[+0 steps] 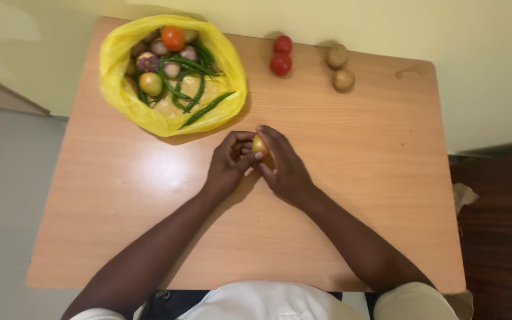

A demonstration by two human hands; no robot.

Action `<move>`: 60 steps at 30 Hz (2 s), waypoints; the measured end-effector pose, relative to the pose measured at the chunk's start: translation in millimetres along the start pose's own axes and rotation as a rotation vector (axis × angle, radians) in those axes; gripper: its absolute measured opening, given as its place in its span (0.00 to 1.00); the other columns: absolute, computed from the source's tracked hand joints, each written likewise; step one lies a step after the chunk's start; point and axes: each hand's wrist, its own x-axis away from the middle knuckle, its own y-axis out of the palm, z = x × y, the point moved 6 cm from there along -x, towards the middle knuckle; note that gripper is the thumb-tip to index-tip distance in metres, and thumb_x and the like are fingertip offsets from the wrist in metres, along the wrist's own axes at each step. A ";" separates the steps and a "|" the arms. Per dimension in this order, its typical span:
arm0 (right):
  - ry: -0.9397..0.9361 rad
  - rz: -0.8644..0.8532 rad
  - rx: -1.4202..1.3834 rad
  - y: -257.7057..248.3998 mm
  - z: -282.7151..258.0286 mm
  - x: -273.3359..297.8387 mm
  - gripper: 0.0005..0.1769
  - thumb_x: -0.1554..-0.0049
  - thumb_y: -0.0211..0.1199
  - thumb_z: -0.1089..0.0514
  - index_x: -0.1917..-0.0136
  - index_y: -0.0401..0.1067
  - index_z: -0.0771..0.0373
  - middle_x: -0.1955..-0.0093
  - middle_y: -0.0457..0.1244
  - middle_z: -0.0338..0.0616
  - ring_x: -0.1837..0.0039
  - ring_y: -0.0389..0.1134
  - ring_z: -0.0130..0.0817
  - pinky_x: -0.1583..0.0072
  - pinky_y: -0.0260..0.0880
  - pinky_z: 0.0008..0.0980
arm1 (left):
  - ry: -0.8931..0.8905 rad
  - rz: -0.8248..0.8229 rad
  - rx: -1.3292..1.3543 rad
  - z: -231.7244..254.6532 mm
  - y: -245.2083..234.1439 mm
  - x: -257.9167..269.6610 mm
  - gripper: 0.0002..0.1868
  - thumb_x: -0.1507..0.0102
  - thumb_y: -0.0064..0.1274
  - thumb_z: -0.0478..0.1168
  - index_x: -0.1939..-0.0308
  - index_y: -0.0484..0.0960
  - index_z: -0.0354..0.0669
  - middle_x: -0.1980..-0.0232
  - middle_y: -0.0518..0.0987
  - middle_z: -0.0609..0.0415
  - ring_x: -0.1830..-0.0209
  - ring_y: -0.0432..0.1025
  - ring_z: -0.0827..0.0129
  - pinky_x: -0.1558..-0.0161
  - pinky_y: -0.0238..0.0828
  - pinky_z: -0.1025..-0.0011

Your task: The person picks up tomatoes, potatoes, and an onion one at a time from a bag, rotates them by hand, and places them onto the table surface.

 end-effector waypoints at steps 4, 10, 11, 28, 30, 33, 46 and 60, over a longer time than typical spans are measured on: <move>0.045 0.002 -0.011 0.7 2.6 0.9 0.38 0.44 0.67 0.71 0.24 0.58 0.63 0.23 0.56 0.53 0.24 0.61 0.52 0.30 0.70 0.42 | -0.030 0.001 0.043 0.0 5.5 -1.9 0.24 0.38 0.59 0.29 0.40 0.69 0.36 0.49 0.78 0.51 0.49 0.75 0.72 0.47 0.77 0.73; -0.115 0.013 0.127 -3.1 -4.7 1.5 0.40 0.47 0.66 0.69 0.24 0.55 0.61 0.23 0.55 0.51 0.23 0.61 0.51 0.28 0.71 0.42 | -0.127 -0.058 0.115 -9.9 3.6 3.1 0.16 0.30 0.55 0.30 0.39 0.72 0.32 0.50 0.79 0.46 0.50 0.75 0.68 0.49 0.76 0.71; -0.051 -0.013 0.074 -2.3 -1.7 1.8 0.41 0.47 0.67 0.68 0.24 0.55 0.62 0.23 0.54 0.53 0.24 0.61 0.53 0.30 0.70 0.42 | -0.108 -0.050 0.114 -7.9 4.7 3.4 0.19 0.33 0.56 0.28 0.40 0.71 0.33 0.50 0.79 0.47 0.50 0.75 0.68 0.48 0.76 0.71; 0.026 -0.037 0.042 -5.5 2.2 3.2 0.35 0.45 0.68 0.65 0.27 0.60 0.62 0.24 0.57 0.52 0.27 0.63 0.53 0.32 0.71 0.43 | -0.061 -0.061 0.092 -1.3 7.4 -4.5 0.25 0.40 0.60 0.29 0.41 0.68 0.36 0.48 0.76 0.53 0.48 0.74 0.72 0.45 0.76 0.73; 0.017 0.011 0.085 -5.0 5.4 6.7 0.32 0.41 0.69 0.64 0.26 0.61 0.59 0.24 0.57 0.48 0.26 0.64 0.49 0.31 0.72 0.41 | -0.071 -0.076 0.094 -2.7 7.1 -3.5 0.26 0.39 0.60 0.29 0.40 0.67 0.36 0.49 0.76 0.54 0.47 0.73 0.72 0.45 0.75 0.72; -0.143 0.036 0.123 -5.9 -1.9 8.4 0.33 0.41 0.68 0.63 0.26 0.59 0.57 0.23 0.56 0.48 0.25 0.64 0.48 0.31 0.74 0.39 | -0.145 -0.098 0.054 -8.5 3.8 0.0 0.14 0.28 0.53 0.33 0.39 0.74 0.33 0.51 0.78 0.48 0.51 0.74 0.68 0.48 0.74 0.71; -0.127 0.041 0.147 -4.0 -3.4 9.1 0.34 0.47 0.68 0.68 0.29 0.61 0.61 0.25 0.58 0.54 0.27 0.64 0.51 0.33 0.74 0.40 | -0.139 -0.131 0.192 -27.8 4.2 -1.0 0.15 0.30 0.57 0.33 0.41 0.71 0.35 0.49 0.76 0.50 0.49 0.72 0.70 0.47 0.74 0.72; 0.008 0.000 0.093 -3.1 1.1 10.0 0.33 0.46 0.68 0.67 0.30 0.62 0.62 0.25 0.57 0.54 0.28 0.64 0.51 0.35 0.73 0.39 | -0.125 -0.185 0.229 -2.8 16.5 -0.5 0.24 0.36 0.60 0.33 0.39 0.69 0.35 0.45 0.76 0.51 0.45 0.73 0.68 0.41 0.74 0.70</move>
